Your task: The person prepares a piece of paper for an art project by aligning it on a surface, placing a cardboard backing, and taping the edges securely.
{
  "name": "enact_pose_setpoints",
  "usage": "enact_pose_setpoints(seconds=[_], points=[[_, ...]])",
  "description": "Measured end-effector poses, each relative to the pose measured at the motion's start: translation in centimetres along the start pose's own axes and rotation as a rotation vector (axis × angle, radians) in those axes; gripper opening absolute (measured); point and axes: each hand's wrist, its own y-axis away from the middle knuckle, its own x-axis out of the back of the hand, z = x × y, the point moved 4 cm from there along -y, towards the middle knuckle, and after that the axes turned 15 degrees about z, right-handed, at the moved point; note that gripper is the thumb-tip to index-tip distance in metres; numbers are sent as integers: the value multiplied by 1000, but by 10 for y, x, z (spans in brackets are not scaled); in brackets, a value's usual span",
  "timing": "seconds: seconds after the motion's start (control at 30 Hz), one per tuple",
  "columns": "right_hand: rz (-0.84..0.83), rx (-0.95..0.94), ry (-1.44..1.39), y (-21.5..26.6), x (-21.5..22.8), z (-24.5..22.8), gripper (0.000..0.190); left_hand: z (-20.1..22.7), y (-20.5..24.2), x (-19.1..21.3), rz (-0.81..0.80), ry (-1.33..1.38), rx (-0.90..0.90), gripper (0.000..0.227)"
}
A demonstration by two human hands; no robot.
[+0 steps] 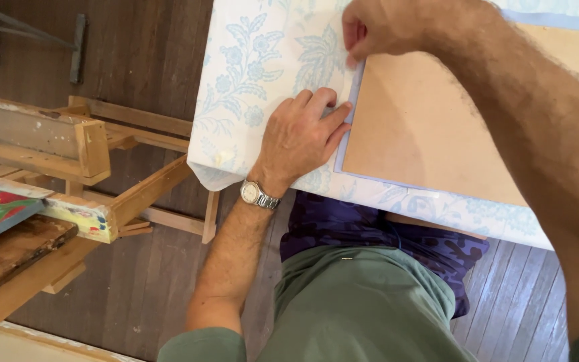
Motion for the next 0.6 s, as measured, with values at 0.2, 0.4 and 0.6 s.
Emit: enact_pose_setpoints(seconds=[0.2, 0.4, 0.6], points=[[-81, 68, 437, 10, 2, -23, 37, 0, 1, 0, 9, 19, 7, 17], [-61, 110, 516, 4, -3, -17, 36, 0, 1, 1, 18, 41, 1, 15], [267, 141, 303, 7, -5, 15, 22, 1, 1, 8, 90, 123, 0, 16]])
